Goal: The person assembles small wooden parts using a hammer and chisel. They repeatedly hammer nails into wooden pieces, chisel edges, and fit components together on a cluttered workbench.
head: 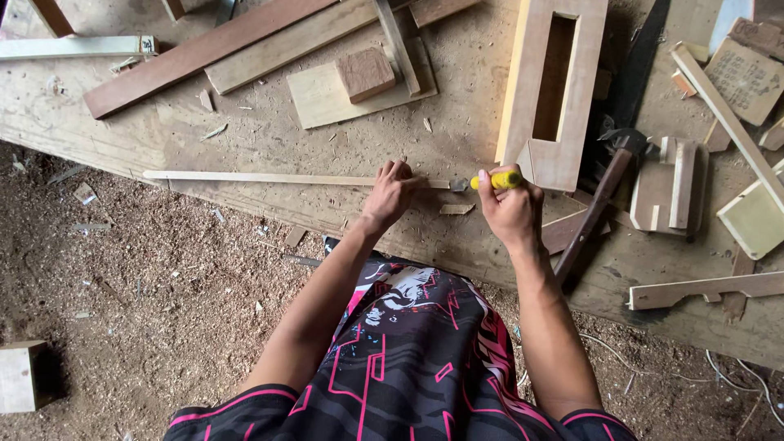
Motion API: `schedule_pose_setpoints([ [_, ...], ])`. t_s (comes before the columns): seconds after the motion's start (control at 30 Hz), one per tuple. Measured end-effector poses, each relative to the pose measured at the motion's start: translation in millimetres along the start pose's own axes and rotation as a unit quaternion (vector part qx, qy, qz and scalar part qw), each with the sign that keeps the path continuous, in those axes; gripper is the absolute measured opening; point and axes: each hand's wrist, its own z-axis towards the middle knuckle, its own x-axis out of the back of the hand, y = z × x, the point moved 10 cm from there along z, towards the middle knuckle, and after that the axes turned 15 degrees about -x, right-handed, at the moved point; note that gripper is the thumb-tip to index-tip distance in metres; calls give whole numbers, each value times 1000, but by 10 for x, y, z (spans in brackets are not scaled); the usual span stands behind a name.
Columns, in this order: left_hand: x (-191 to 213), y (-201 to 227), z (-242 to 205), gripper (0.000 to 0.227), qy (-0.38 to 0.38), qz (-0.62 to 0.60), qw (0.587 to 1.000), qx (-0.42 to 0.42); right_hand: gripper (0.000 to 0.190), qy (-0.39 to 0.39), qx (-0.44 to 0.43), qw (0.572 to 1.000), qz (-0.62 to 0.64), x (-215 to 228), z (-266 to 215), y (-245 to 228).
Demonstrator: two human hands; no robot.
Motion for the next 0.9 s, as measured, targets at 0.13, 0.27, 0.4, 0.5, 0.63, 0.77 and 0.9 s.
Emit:
schedule_pose_setpoints([
  [0.13,-41,-54,-28,31,29,-20,999,15,22,12,-4,1000,-3,55,-19,-65],
  [0.27,-91,-107,-58,30,33,-48,998,34,22,5,2,1000,6,41,-37,-140],
  [0.4,-97,-103,-45,32,42,-27,998,23,21,11,32,999,-16,2,-60,-180],
  [0.5,-161,-166,-73,30,28,-44,998,43,21,4,39,999,-12,-79,-58,-158],
  [0.63,-192,-165,-65,32,32,-42,998,37,22,-10,32,999,-1,-122,-45,-92],
  [0.77,-178,-160,-80,31,35,-43,998,33,23,-11,38,999,-19,-119,-70,-120],
  [0.9,-127,-142,-51,33,29,-61,997,43,23,-1,42,999,-26,-89,-35,-190],
])
